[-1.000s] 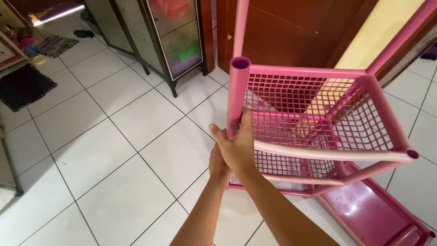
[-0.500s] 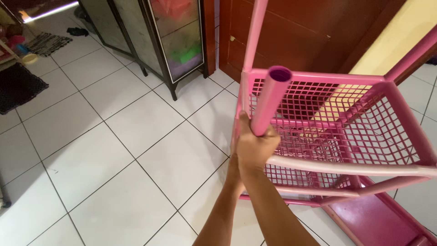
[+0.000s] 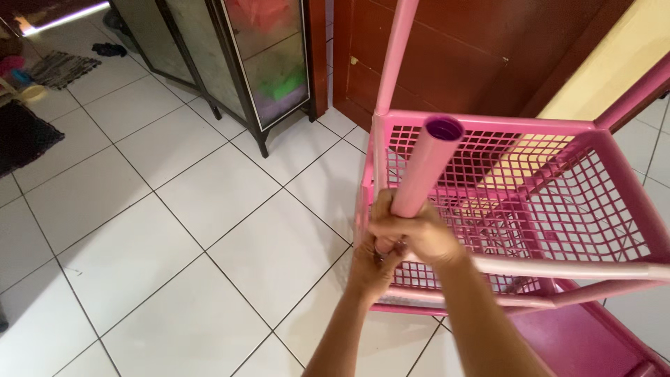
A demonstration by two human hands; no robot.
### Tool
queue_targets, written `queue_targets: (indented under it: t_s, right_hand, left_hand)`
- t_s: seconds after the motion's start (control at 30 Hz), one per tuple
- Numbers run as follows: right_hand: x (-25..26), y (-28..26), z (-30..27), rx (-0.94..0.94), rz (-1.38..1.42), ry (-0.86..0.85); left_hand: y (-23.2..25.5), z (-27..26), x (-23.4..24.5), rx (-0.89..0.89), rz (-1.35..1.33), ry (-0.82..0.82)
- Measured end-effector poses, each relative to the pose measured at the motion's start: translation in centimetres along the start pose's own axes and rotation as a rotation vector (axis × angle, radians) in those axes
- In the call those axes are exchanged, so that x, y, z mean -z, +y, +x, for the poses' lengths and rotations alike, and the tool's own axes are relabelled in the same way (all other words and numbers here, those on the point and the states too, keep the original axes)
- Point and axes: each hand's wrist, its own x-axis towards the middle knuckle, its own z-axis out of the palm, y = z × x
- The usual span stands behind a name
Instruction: The person disassembles a pink plastic storage rack by hand. They remove the top tray, then detach the vertical support poles and the upper basket section, placing the components on the floor.
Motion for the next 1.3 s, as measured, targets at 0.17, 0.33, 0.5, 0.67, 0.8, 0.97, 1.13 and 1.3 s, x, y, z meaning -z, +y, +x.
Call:
queue_targets:
  t_s: [0.17,0.33,0.5,0.67,0.8,0.97,1.13,1.3]
  right_hand:
    - [-8.0,2.8,-2.2,0.457,-0.392,0.868]
    - [-10.7,2.8,-1.0,0.506,-0.322,0.905]
    - [-7.8,2.1,0.9,0.216,-0.237,0.941]
    - [-2.6,2.2,0.1,0.182,0.02,0.276]
    - [1.2,2.3,1.2,-0.015,0.11,-0.157]
    - [3.1,1.2,3.2,-0.143,0.295,-0.616]
    - [-1.0,1.8,0.1,0.21,-0.012,0.127]
    - [-4.9,3.2,-1.5,0.328,-0.049,0.564]
  left_hand:
    - [-1.5,0.3,0.9,-0.086,0.126,0.038]
    - [-2.7,1.4,1.1,-0.159,0.096,0.071]
    - [-0.3,0.2,0.9,0.012,0.308,0.072]
    - [0.7,0.1,0.9,0.062,0.375,0.041]
    - [-1.1,0.6,0.9,-0.057,0.157,0.026]
    - [-0.6,1.1,0.9,-0.01,0.214,0.005]
    - [2.4,0.1,0.8,0.07,0.351,0.038]
    - [2.6,0.0,1.1,0.067,0.248,0.009]
